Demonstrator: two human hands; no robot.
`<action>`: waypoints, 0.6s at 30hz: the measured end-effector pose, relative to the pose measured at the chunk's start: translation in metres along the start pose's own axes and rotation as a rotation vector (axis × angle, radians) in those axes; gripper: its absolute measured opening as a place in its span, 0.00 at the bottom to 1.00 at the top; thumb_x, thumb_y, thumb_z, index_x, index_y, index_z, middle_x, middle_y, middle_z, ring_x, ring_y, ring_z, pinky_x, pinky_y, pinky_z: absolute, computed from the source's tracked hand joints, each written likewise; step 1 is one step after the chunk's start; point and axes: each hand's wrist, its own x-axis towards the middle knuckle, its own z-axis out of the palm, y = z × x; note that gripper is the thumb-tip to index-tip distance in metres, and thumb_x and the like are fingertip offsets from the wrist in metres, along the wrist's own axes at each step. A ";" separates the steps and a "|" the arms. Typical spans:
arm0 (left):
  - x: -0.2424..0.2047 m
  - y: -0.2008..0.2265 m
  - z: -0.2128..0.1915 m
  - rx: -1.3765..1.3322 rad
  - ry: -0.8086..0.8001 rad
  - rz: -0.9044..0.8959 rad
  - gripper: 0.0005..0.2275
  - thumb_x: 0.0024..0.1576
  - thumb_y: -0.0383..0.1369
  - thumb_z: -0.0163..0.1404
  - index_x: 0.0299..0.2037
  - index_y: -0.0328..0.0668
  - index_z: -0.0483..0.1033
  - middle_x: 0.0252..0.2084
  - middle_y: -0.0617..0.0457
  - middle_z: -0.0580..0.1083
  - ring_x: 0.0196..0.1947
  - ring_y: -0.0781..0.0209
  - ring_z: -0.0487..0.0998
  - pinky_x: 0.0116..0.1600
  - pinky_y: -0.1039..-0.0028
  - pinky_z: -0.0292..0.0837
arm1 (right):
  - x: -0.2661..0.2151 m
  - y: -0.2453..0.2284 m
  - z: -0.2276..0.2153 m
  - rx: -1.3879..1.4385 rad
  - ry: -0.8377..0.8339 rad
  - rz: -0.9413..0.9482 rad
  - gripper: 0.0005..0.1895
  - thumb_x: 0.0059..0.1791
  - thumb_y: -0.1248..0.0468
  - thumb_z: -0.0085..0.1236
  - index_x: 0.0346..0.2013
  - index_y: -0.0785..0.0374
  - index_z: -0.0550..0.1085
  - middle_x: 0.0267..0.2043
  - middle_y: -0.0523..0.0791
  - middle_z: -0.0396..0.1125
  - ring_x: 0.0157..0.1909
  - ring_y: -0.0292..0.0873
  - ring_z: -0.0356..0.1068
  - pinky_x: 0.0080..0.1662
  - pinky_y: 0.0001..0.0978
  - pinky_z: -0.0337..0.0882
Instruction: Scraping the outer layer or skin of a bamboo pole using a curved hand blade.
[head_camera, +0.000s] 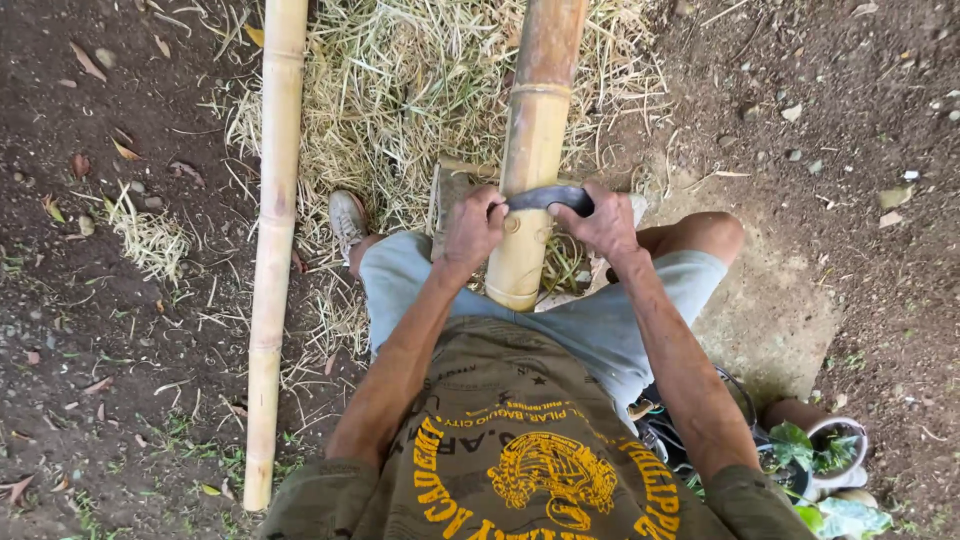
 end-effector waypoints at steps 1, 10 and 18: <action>0.008 -0.001 0.003 0.000 0.003 0.005 0.03 0.55 0.26 0.55 0.35 0.34 0.75 0.36 0.42 0.78 0.38 0.40 0.80 0.46 0.56 0.75 | 0.007 0.003 -0.001 -0.002 0.005 -0.003 0.26 0.44 0.46 0.74 0.32 0.66 0.74 0.25 0.52 0.71 0.27 0.51 0.74 0.34 0.44 0.74; 0.103 -0.047 0.047 0.011 -0.071 -0.175 0.03 0.59 0.27 0.55 0.34 0.37 0.77 0.38 0.43 0.77 0.36 0.51 0.79 0.42 0.62 0.78 | 0.076 0.014 -0.011 -0.045 0.075 0.123 0.24 0.46 0.47 0.74 0.29 0.65 0.74 0.22 0.45 0.70 0.21 0.41 0.69 0.29 0.39 0.72; 0.171 -0.052 0.039 0.142 0.066 0.013 0.04 0.52 0.27 0.60 0.36 0.40 0.81 0.39 0.46 0.78 0.44 0.44 0.75 0.51 0.57 0.72 | 0.127 0.005 -0.013 -0.122 0.293 0.180 0.27 0.41 0.44 0.77 0.28 0.65 0.76 0.24 0.51 0.74 0.24 0.49 0.75 0.31 0.45 0.75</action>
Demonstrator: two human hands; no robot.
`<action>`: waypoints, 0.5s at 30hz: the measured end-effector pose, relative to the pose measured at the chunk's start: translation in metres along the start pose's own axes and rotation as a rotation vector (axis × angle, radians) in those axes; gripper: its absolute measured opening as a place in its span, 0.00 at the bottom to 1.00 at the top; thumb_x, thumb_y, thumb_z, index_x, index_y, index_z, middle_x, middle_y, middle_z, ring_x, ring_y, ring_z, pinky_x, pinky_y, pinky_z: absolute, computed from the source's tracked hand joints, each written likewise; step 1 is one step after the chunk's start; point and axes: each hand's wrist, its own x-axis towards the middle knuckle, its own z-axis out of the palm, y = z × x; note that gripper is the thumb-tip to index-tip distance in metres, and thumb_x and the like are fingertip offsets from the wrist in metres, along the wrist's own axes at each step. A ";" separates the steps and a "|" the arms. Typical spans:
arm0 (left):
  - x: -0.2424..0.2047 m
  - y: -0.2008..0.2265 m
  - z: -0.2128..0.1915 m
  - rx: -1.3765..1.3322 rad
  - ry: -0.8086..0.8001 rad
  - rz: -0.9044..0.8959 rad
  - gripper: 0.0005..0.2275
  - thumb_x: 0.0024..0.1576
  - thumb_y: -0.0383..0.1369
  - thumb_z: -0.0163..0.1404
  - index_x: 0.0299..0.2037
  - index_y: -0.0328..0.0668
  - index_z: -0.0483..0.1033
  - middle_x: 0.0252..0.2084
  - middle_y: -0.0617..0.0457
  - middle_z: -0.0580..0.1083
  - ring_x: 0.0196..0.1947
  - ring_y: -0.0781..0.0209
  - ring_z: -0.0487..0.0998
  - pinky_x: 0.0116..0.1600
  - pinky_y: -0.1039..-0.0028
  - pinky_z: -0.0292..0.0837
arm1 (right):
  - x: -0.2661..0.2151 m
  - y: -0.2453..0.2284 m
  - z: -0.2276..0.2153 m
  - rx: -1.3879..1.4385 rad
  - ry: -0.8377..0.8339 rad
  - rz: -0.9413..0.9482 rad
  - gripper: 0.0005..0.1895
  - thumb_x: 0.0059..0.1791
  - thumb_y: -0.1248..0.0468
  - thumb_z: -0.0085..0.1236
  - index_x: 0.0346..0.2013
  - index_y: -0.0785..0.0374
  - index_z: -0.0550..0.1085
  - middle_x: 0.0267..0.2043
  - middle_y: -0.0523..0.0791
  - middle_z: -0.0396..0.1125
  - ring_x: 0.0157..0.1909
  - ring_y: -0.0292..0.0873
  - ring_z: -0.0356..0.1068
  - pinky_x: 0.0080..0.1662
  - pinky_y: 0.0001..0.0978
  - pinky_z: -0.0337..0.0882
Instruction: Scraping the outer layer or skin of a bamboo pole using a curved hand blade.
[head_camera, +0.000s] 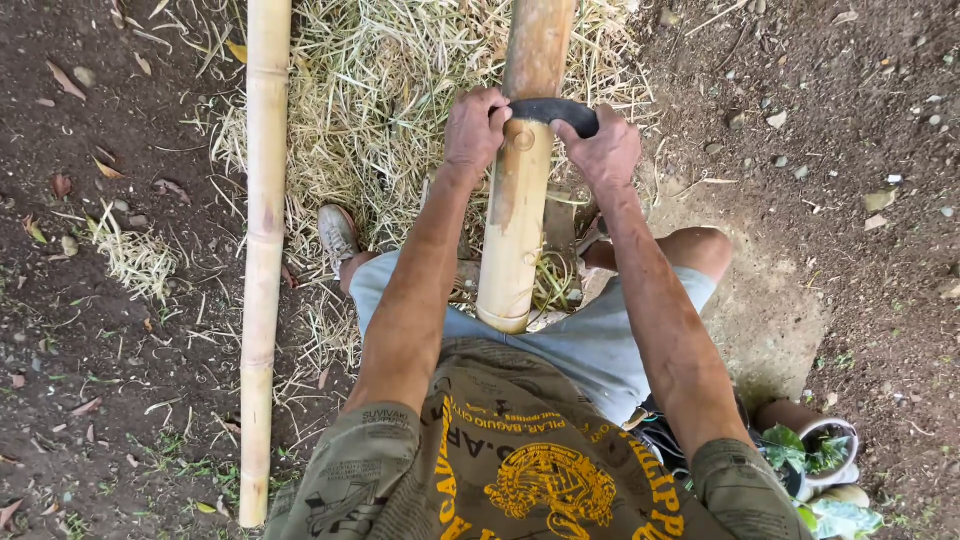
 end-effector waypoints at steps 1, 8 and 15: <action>-0.002 0.001 -0.001 0.000 -0.003 -0.004 0.04 0.52 0.27 0.60 0.36 0.40 0.81 0.39 0.46 0.78 0.44 0.44 0.75 0.51 0.57 0.72 | -0.001 0.000 0.000 0.000 -0.005 0.002 0.27 0.41 0.44 0.77 0.28 0.65 0.76 0.24 0.51 0.74 0.24 0.49 0.75 0.31 0.45 0.75; -0.007 0.001 0.002 -0.027 0.042 0.017 0.04 0.52 0.27 0.60 0.36 0.39 0.79 0.39 0.47 0.77 0.45 0.45 0.75 0.54 0.56 0.71 | -0.008 0.006 0.005 0.059 -0.009 -0.041 0.27 0.42 0.45 0.76 0.29 0.65 0.75 0.25 0.52 0.74 0.26 0.51 0.76 0.34 0.46 0.75; -0.070 -0.020 0.014 -0.016 -0.022 0.034 0.02 0.58 0.26 0.54 0.33 0.39 0.77 0.40 0.48 0.78 0.44 0.53 0.77 0.54 0.61 0.74 | -0.053 0.019 0.003 -0.005 -0.108 -0.122 0.26 0.44 0.46 0.75 0.30 0.65 0.76 0.27 0.50 0.73 0.25 0.48 0.74 0.32 0.42 0.75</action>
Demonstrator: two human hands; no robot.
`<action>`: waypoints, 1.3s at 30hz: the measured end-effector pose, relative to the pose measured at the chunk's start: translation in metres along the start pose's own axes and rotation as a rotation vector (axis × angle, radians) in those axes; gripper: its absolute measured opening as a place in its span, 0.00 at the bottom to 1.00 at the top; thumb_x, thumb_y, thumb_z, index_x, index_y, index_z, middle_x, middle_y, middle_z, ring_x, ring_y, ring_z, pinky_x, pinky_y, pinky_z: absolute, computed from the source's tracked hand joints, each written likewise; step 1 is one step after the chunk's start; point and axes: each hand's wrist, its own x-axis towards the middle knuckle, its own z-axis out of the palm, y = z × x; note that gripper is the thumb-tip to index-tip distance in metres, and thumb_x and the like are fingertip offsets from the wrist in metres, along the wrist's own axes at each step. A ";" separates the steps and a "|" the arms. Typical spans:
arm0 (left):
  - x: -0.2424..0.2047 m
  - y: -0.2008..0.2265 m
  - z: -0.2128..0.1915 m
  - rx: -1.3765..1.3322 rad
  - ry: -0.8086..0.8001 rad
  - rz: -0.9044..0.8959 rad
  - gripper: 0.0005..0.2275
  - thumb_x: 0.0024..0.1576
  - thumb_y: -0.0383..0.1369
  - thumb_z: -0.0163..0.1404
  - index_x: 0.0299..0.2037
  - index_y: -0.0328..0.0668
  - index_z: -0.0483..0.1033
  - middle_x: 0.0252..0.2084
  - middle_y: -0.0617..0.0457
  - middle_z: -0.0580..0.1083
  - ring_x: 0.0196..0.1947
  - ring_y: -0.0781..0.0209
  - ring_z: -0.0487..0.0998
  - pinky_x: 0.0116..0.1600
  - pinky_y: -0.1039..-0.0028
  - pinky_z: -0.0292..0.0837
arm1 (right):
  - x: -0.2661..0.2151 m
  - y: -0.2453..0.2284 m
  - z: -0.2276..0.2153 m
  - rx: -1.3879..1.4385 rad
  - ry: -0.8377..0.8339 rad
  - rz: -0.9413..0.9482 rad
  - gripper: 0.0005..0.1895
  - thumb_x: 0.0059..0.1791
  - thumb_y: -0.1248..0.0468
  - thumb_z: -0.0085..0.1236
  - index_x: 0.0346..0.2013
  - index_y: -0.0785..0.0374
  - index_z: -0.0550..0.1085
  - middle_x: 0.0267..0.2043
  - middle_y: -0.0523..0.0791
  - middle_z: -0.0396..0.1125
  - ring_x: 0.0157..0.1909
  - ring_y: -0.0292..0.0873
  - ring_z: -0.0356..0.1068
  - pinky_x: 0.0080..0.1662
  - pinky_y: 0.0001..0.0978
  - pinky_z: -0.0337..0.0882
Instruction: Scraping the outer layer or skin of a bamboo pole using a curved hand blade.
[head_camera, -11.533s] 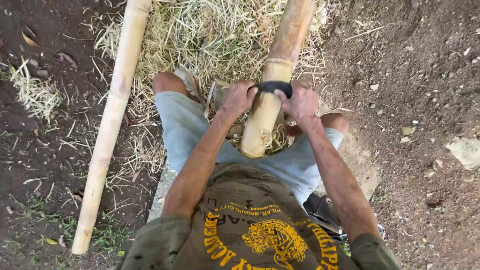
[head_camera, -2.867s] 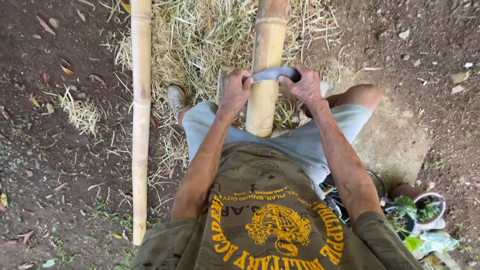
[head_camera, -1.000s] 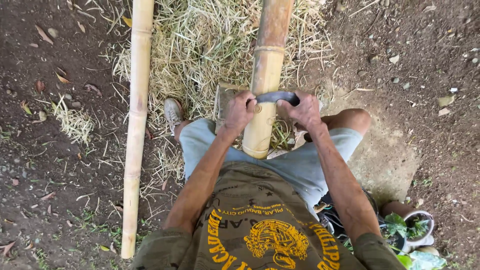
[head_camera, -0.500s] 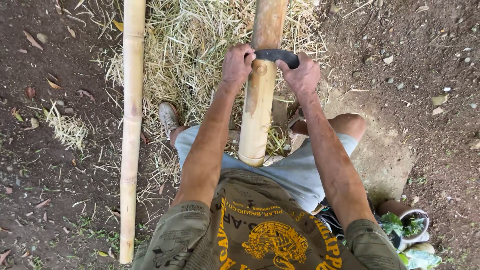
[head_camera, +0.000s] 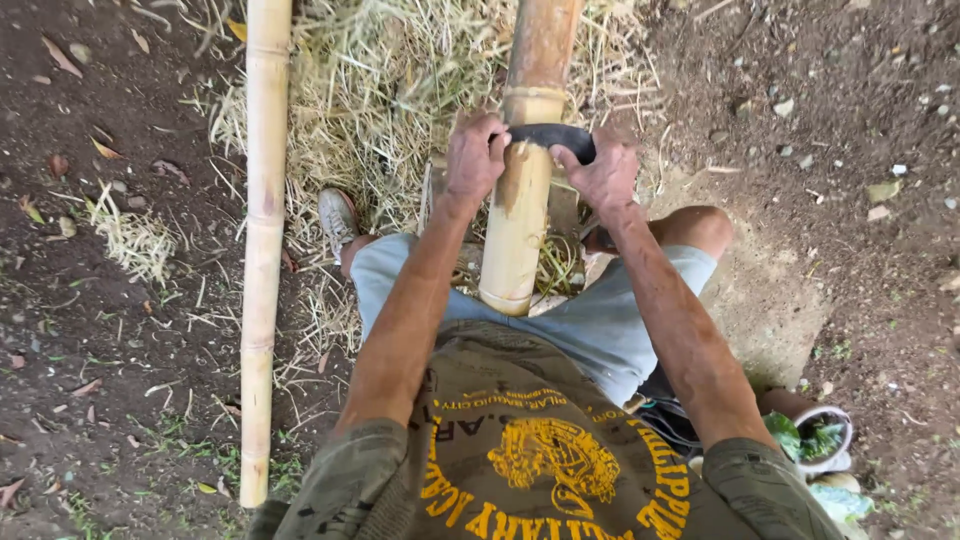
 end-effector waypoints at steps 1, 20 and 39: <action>-0.019 0.016 -0.012 -0.004 -0.004 -0.006 0.02 0.58 0.26 0.54 0.33 0.39 0.77 0.40 0.48 0.78 0.44 0.53 0.77 0.54 0.61 0.74 | -0.015 -0.001 -0.003 -0.004 -0.006 0.004 0.26 0.44 0.46 0.75 0.30 0.65 0.76 0.27 0.50 0.73 0.25 0.48 0.74 0.32 0.42 0.75; -0.110 0.062 -0.077 -0.114 -0.055 -0.183 0.04 0.55 0.28 0.55 0.36 0.36 0.75 0.37 0.39 0.76 0.40 0.36 0.78 0.45 0.53 0.72 | -0.065 -0.029 -0.022 0.111 -0.250 -0.120 0.26 0.43 0.45 0.71 0.41 0.64 0.78 0.32 0.53 0.75 0.32 0.51 0.77 0.38 0.42 0.77; -0.073 0.026 -0.081 -0.164 -0.358 0.063 0.16 0.52 0.37 0.61 0.44 0.32 0.81 0.37 0.37 0.80 0.36 0.43 0.82 0.45 0.59 0.76 | -0.063 -0.051 -0.039 0.122 -0.009 -0.368 0.21 0.44 0.56 0.75 0.32 0.66 0.72 0.27 0.51 0.72 0.27 0.50 0.74 0.31 0.40 0.74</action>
